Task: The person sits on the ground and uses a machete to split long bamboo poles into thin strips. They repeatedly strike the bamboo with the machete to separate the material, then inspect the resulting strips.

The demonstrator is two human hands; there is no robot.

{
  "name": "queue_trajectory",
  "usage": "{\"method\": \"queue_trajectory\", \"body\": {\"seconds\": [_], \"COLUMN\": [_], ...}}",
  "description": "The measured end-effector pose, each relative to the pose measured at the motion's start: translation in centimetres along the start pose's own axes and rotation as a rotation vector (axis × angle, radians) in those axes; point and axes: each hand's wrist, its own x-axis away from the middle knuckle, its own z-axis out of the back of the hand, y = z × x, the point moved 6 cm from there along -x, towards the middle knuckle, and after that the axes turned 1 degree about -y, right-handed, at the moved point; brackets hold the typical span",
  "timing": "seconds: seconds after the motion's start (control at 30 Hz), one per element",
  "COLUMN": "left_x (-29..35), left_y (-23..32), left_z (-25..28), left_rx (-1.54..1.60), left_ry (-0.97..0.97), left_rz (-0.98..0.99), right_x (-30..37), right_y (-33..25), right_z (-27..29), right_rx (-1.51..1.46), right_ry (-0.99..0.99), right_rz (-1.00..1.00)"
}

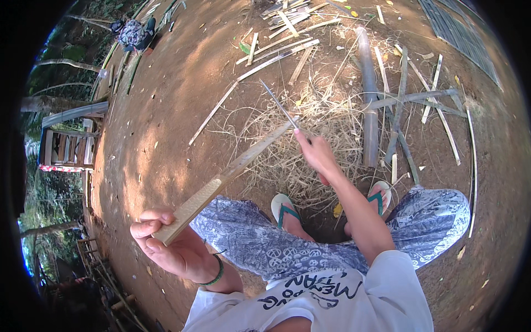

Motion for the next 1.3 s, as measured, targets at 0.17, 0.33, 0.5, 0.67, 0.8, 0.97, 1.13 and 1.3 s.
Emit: {"method": "queue_trajectory", "body": {"seconds": [0.17, 0.33, 0.5, 0.67, 0.8, 0.97, 1.13, 1.3], "left_x": [1.8, 4.2, 6.6, 6.1, 6.9, 7.1, 7.6, 7.3], "left_y": [-1.1, -0.7, -1.2, 0.1, 0.3, 0.2, -0.5, 0.1], "left_z": [-1.7, -3.0, -2.6, -4.1, -4.6, -5.0, -5.0, -5.1], "left_rx": [0.05, -0.017, -0.049, -0.142, -0.039, 0.08, 0.144, -0.04], "left_ry": [-0.047, -0.119, -0.11, -0.246, -0.17, -0.272, -0.254, -0.276], "left_rz": [0.008, -0.078, -0.014, -0.079, 0.106, 0.129, 0.153, 0.081], "right_x": [11.5, 21.1, 25.2, 26.7, 26.8, 26.8, 26.2, 26.5], "right_y": [-7.3, -11.5, -14.3, -15.6, -15.4, -15.2, -14.9, -14.7], "right_z": [0.8, 1.4, 3.5, 4.9, 4.9, 5.1, 5.1, 5.8], "right_rx": [-0.208, -0.298, -0.223, -0.077, -0.034, -0.026, 0.042, 0.08], "right_ry": [-0.1, -0.291, -0.29, -0.21, -0.201, -0.145, -0.165, -0.141], "right_rz": [0.121, 0.371, 0.582, 0.71, 0.722, 0.714, 0.734, 0.658]}}
